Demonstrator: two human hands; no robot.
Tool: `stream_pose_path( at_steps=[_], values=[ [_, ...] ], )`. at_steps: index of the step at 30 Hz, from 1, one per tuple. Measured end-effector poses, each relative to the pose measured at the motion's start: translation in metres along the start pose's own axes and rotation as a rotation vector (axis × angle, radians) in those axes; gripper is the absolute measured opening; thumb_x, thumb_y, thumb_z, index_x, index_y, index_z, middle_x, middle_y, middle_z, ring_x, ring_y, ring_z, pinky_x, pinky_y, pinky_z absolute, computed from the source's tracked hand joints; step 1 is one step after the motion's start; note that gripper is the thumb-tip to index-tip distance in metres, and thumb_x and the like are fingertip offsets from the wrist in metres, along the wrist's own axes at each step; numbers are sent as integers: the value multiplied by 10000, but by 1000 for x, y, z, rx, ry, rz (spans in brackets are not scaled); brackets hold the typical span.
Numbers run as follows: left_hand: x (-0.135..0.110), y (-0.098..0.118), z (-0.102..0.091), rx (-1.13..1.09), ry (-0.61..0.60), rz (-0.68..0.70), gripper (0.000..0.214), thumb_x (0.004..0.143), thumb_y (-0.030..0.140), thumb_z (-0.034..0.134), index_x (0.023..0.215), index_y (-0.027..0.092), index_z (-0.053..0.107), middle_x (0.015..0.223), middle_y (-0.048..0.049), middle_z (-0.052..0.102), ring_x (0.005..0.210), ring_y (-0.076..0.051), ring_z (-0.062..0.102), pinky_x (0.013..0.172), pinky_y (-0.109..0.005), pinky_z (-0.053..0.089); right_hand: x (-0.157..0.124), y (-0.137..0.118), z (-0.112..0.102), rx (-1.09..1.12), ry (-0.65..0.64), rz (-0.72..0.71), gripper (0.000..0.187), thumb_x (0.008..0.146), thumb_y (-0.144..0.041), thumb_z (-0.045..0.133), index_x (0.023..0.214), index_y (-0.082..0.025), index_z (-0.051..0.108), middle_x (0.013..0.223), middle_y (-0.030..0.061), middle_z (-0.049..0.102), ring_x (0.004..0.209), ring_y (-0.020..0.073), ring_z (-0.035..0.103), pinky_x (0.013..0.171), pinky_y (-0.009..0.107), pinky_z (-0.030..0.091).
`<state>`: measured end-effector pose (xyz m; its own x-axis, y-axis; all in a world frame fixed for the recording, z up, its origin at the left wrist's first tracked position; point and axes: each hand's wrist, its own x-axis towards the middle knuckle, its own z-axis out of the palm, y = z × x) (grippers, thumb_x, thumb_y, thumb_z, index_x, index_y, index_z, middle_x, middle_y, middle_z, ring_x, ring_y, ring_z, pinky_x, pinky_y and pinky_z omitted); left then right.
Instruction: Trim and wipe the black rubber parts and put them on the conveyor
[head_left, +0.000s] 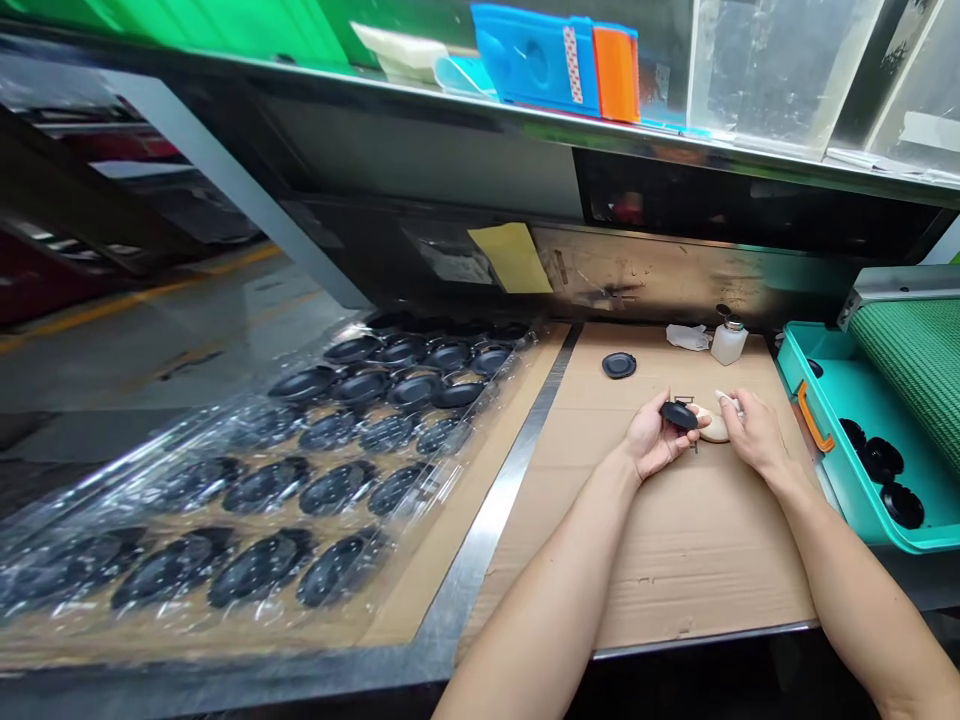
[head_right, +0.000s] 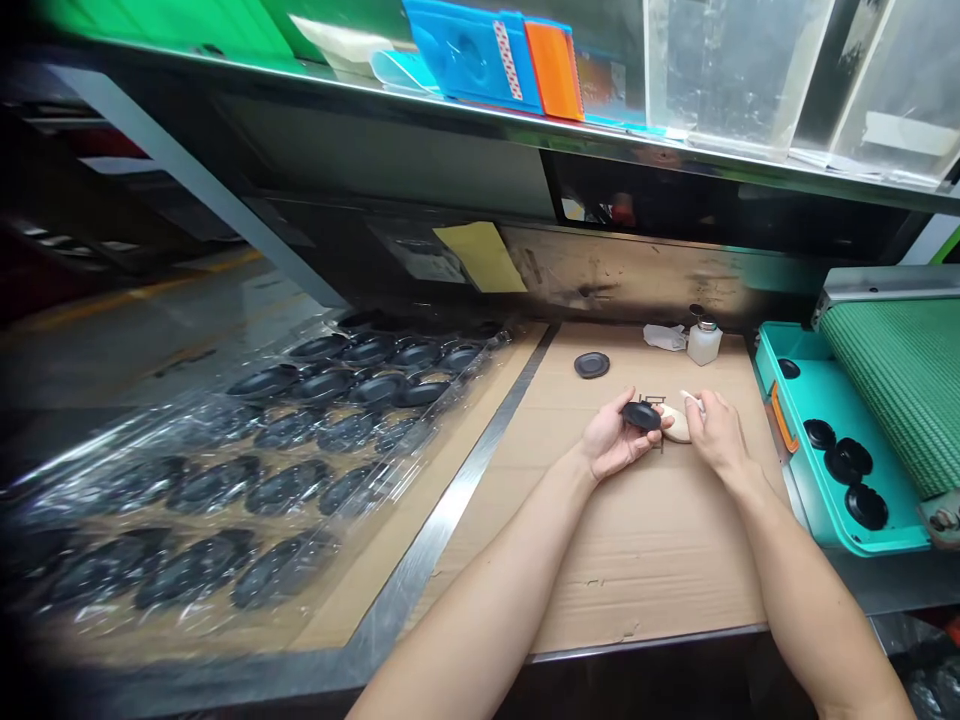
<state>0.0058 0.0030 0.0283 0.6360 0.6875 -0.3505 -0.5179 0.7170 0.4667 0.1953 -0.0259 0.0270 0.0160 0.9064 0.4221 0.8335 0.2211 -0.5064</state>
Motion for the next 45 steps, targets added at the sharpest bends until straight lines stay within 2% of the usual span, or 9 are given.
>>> stream_pose_path(
  at_steps=[4,8,14,23,29,33,36,40,45],
  values=[
    [1,-5,4,148,76,-56,621,1014,581,228,872,105,601,690,-154,670,393,-106,480,291,-168,249,-7,-13,5,169,-121,18,281,973,-448,506,909,-212,646,747,-3,687,656,141,581,642,240,390],
    [3,-9,5,230,97,-36,638,1022,566,210,855,105,617,621,-131,653,386,-117,515,294,-165,269,-9,-18,3,222,-189,-1,256,962,-411,526,986,-215,688,764,-5,722,701,144,625,693,237,429],
    [6,-17,2,310,52,22,680,999,640,262,819,109,648,604,-119,649,401,-123,550,322,-178,321,-8,-21,-4,111,-232,-67,245,960,-317,517,950,-219,741,800,22,724,830,163,648,790,241,441],
    [4,-33,9,596,167,166,683,930,714,421,688,119,652,541,-80,624,367,-117,532,353,-216,382,-9,-19,-1,-42,-221,-114,247,899,-262,494,852,-221,733,829,23,682,763,150,600,712,235,404],
    [-3,-29,8,601,101,174,673,918,717,447,749,105,672,589,-88,650,379,-110,533,343,-203,380,-8,-18,-9,-8,-274,-67,222,833,-252,536,712,-235,721,743,-7,700,696,140,597,679,236,389],
    [-7,-17,3,406,123,229,629,902,700,511,1003,109,698,811,-126,727,553,-146,637,457,-236,510,-2,-3,-10,-48,-55,13,275,884,-323,518,824,-216,764,856,46,738,798,173,642,729,247,417],
    [-9,-14,3,420,224,452,496,821,485,764,1171,142,688,1001,-122,734,820,-185,702,699,-286,593,4,14,-11,-119,58,100,297,897,-343,505,846,-213,767,882,57,748,837,191,660,753,260,425],
    [-16,-20,14,513,338,818,779,592,42,889,1306,237,645,1210,-86,703,1265,-250,590,1030,-299,496,8,31,-14,-249,67,208,302,895,-363,505,897,-226,774,939,67,758,869,219,668,724,282,406],
    [-30,-29,32,432,344,864,758,706,25,797,1384,265,557,1249,-98,689,1380,-262,501,1060,-324,478,10,37,-14,-327,23,298,331,903,-378,495,959,-227,784,997,87,757,893,233,669,698,286,392]
  ],
)
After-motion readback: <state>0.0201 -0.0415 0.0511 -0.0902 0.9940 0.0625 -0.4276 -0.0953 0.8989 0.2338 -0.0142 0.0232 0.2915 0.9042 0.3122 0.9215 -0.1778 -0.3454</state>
